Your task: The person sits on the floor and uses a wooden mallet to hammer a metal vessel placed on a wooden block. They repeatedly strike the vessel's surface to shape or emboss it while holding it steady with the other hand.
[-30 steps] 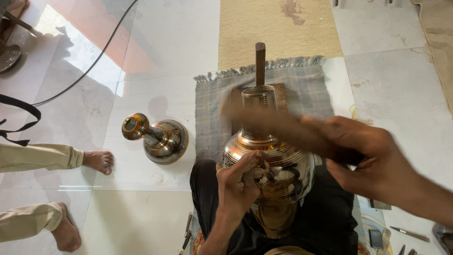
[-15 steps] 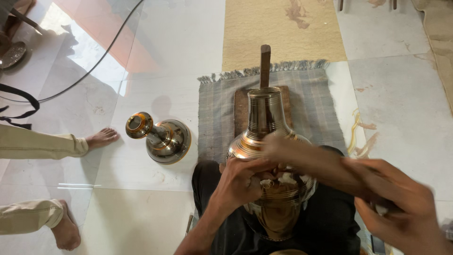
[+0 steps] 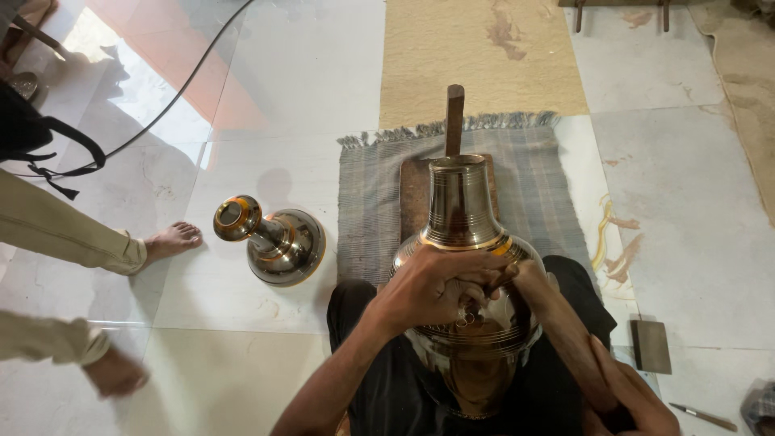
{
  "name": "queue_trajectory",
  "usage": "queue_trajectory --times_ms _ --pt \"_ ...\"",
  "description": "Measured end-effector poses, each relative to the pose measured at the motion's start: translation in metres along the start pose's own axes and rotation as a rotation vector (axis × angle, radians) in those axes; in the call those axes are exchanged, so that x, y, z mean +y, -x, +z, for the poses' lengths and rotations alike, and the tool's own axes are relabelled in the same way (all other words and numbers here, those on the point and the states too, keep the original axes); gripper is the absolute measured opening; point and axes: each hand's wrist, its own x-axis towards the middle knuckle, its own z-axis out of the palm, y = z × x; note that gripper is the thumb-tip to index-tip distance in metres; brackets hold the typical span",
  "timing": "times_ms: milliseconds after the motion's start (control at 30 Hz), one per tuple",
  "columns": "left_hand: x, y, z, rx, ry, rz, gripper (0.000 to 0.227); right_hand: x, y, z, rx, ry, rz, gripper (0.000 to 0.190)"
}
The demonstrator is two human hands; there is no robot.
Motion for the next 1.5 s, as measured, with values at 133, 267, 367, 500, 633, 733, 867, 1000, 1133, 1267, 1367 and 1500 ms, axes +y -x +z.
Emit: queue_trajectory --times_ms 133,267,367,500,633,733,867,1000,1133,1267,1367,1500 --pt "-0.01 -0.019 -0.006 -0.219 0.003 0.003 0.06 0.024 -0.005 0.026 0.063 -0.301 0.513 0.065" --pt "-0.016 -0.039 -0.017 -0.409 0.073 0.041 0.066 0.004 -0.014 0.029 0.095 -0.362 0.603 0.07" --pt "-0.017 -0.05 -0.02 -0.514 0.133 0.012 0.064 -0.033 0.026 0.013 0.015 -0.02 -0.085 0.088" --pt "-0.017 -0.057 -0.022 -0.575 0.139 0.01 0.062 -0.091 0.04 0.041 0.426 -0.046 0.263 0.086" --pt "-0.02 -0.055 -0.022 -0.556 0.176 0.032 0.06 -0.14 0.024 0.026 0.523 -0.005 0.219 0.08" --pt "-0.021 -0.048 -0.022 -0.486 0.207 0.076 0.057 -0.167 0.012 0.004 0.505 0.035 0.132 0.077" --pt "-0.015 -0.031 -0.02 -0.326 0.212 0.055 0.056 -0.189 -0.001 -0.025 0.485 0.084 0.01 0.074" --pt "0.004 -0.011 -0.018 -0.103 0.243 -0.14 0.053 -0.201 -0.044 -0.074 0.242 -0.008 0.121 0.083" --pt "0.029 0.007 -0.007 0.176 0.321 -0.25 0.054 -0.236 -0.097 -0.12 0.024 -0.171 -0.193 0.078" --pt "0.045 0.013 0.015 0.452 0.134 -0.382 0.045 -0.302 -0.155 -0.14 -0.249 0.412 0.14 0.085" --pt "0.051 0.015 0.032 0.628 -0.021 -0.394 0.042 -0.358 -0.174 -0.138 -0.419 0.811 0.163 0.088" --pt "0.061 0.018 0.047 0.792 -0.091 -0.401 0.062 -0.411 -0.188 -0.13 -0.468 0.985 0.029 0.092"
